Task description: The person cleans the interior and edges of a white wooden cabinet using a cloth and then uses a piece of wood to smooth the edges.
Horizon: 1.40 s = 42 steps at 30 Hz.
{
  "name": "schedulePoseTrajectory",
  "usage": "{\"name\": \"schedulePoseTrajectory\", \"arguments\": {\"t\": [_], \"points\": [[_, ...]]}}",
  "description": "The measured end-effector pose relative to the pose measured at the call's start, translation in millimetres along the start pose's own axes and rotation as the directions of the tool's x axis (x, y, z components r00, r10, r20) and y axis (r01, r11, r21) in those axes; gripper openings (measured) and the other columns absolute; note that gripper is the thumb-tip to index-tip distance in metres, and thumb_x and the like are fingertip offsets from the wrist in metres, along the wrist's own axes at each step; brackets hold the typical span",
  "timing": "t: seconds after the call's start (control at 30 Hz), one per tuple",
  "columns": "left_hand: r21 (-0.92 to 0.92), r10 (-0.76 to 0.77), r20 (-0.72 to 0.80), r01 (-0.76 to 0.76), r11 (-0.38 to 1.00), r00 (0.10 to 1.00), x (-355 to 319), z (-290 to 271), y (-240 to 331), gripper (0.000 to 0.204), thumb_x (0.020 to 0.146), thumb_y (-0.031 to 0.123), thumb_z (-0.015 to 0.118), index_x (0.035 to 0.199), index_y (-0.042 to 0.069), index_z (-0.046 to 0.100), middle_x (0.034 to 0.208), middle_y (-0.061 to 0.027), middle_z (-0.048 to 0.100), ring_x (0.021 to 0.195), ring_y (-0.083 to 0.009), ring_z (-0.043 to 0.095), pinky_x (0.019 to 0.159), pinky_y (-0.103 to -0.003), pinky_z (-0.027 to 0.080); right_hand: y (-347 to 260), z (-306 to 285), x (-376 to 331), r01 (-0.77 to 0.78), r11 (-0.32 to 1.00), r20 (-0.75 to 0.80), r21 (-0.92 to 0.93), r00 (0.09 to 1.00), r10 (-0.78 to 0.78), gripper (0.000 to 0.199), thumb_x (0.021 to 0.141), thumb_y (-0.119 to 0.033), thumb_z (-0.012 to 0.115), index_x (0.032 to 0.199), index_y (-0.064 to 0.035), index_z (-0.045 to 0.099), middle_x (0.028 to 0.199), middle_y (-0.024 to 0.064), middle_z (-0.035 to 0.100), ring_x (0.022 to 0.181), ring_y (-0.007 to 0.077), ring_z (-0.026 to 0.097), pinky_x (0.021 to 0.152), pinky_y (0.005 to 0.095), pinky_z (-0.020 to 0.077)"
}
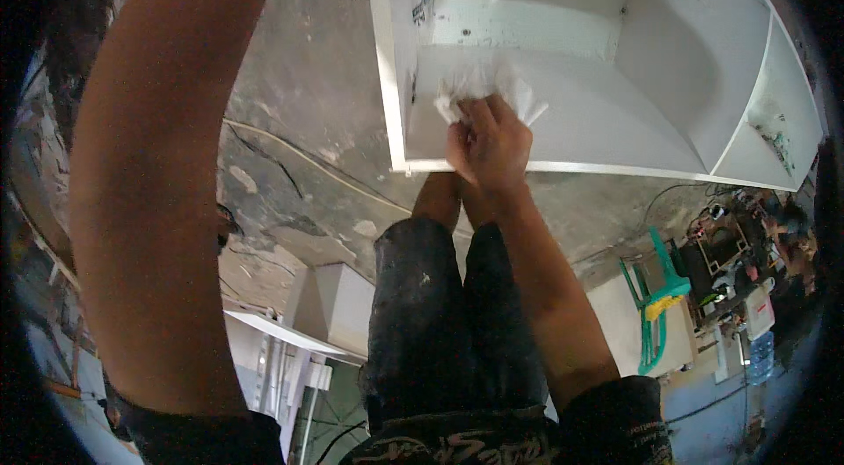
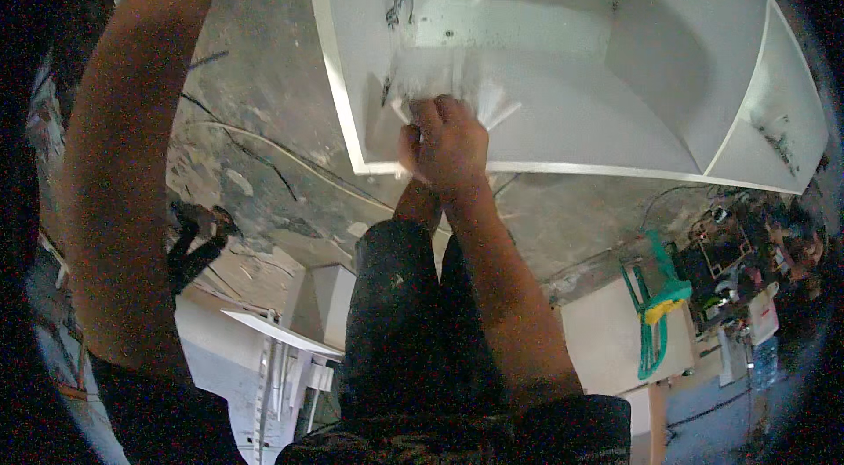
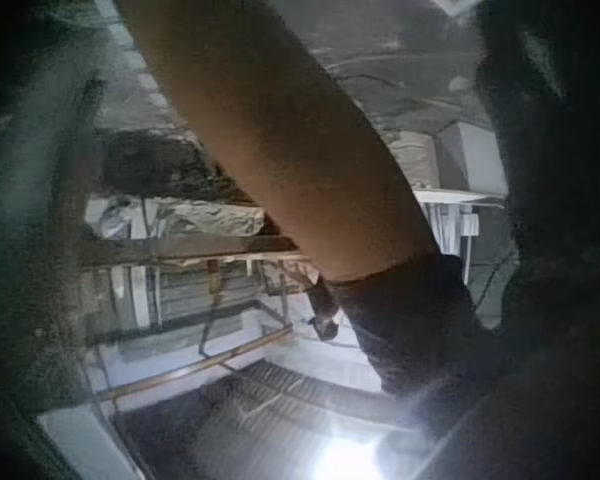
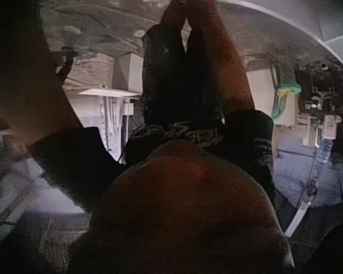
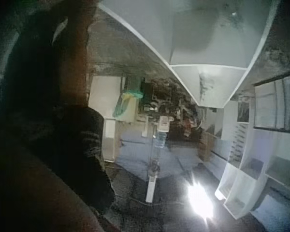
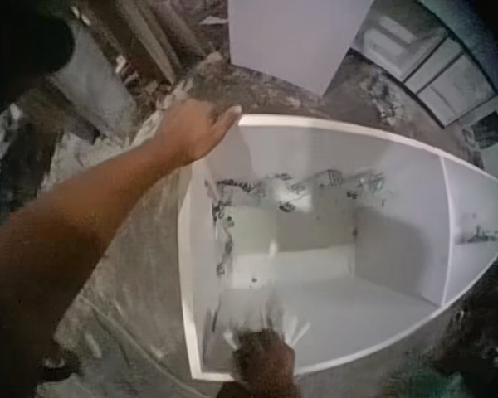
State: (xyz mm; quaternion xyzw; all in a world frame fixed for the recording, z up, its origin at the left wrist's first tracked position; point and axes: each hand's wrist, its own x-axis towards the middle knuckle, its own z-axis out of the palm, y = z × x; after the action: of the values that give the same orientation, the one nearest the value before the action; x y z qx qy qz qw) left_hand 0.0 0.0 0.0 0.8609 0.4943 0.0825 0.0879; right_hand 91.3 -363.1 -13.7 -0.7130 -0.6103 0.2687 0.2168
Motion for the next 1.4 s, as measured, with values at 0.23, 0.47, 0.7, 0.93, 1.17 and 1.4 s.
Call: {"name": "schedulePoseTrajectory", "arguments": {"t": [0.23, 0.47, 0.7, 0.93, 1.17, 1.4], "points": [[-0.092, 0.027, 0.346, 0.005, 0.996, 0.938, 35, -6, -12, 0.074, 0.092, 0.060, 0.037, 0.084, -0.008, 0.066, 0.077, -0.0283, 0.063, 0.075, -0.0403, 0.063, 0.072, -0.048, 0.049, -4, -8, 8, -0.036, 0.996, 0.052, 0.081, 0.998, 0.032, 0.023, 0.063, -0.008, 0.062, 0.086, -0.0092, 0.059, 0.075, 0.0089, 0.052, 0.066, 0.0278, 0.058, 0.053, 0.0398, 0.0494], [-0.377, -0.055, 0.366, 0.202, 0.904, 0.929, 53, 10, -20, 0.075, 0.090, 0.062, 0.041, 0.096, -0.008, 0.066, 0.087, -0.0257, 0.065, 0.083, -0.0305, 0.063, 0.074, -0.046, 0.047, -8, -23, 32, -0.052, 0.981, 0.006, 0.189, 0.999, 0.052, 0.028, 0.061, -0.001, 0.059, 0.087, -0.0074, 0.062, 0.076, 0.0090, 0.056, 0.061, 0.0284, 0.057, 0.051, 0.0362, 0.0487], [-0.210, -0.044, 0.467, 0.160, 0.965, 0.883, 66, 9, -21, 0.068, 0.093, 0.056, 0.042, 0.072, -0.006, 0.060, 0.060, -0.0160, 0.051, 0.059, -0.0227, 0.050, 0.059, -0.043, 0.040, -13, -27, 42, -0.103, 0.962, 0.047, 0.253, 0.994, 0.094, 0.029, 0.060, 0.001, 0.059, 0.088, -0.0063, 0.061, 0.076, 0.0101, 0.059, 0.063, 0.0290, 0.059, 0.052, 0.0366, 0.0491], [-0.248, -0.040, 0.502, 0.188, 0.950, 0.864, 61, 10, -29, 0.065, 0.095, 0.053, 0.041, 0.066, -0.004, 0.056, 0.053, -0.0099, 0.044, 0.052, -0.0189, 0.043, 0.053, -0.043, 0.037, -10, -26, 40, -0.102, 0.959, 0.065, 0.263, 0.994, 0.088, 0.028, 0.061, -0.002, 0.060, 0.088, -0.0072, 0.062, 0.080, 0.0097, 0.061, 0.064, 0.0281, 0.061, 0.054, 0.0358, 0.0511], [-0.379, -0.043, 0.544, 0.291, 0.879, 0.838, 60, 9, -29, 0.055, 0.096, 0.046, 0.045, 0.075, -0.001, 0.063, 0.057, -0.0056, 0.050, 0.056, -0.0152, 0.049, 0.057, -0.038, 0.042, -11, -31, 47, -0.043, 0.940, 0.044, 0.338, 0.999, 0.031, 0.030, 0.060, -0.004, 0.060, 0.090, -0.0065, 0.062, 0.083, 0.0094, 0.062, 0.064, 0.0264, 0.062, 0.055, 0.0339, 0.0517], [-0.801, 0.046, 0.394, 0.318, 0.507, 0.918, 58, 42, -62, 0.053, 0.096, 0.043, 0.042, 0.084, -0.003, 0.065, 0.079, -0.0123, 0.063, 0.073, -0.0209, 0.059, 0.072, -0.038, 0.046, -31, -20, 50, -0.151, 0.866, 0.172, 0.477, 0.982, 0.077, 0.024, 0.070, -0.011, 0.075, 0.090, -0.0065, 0.063, 0.085, 0.0112, 0.065, 0.071, 0.0272, 0.065, 0.060, 0.0357, 0.0542]]}}
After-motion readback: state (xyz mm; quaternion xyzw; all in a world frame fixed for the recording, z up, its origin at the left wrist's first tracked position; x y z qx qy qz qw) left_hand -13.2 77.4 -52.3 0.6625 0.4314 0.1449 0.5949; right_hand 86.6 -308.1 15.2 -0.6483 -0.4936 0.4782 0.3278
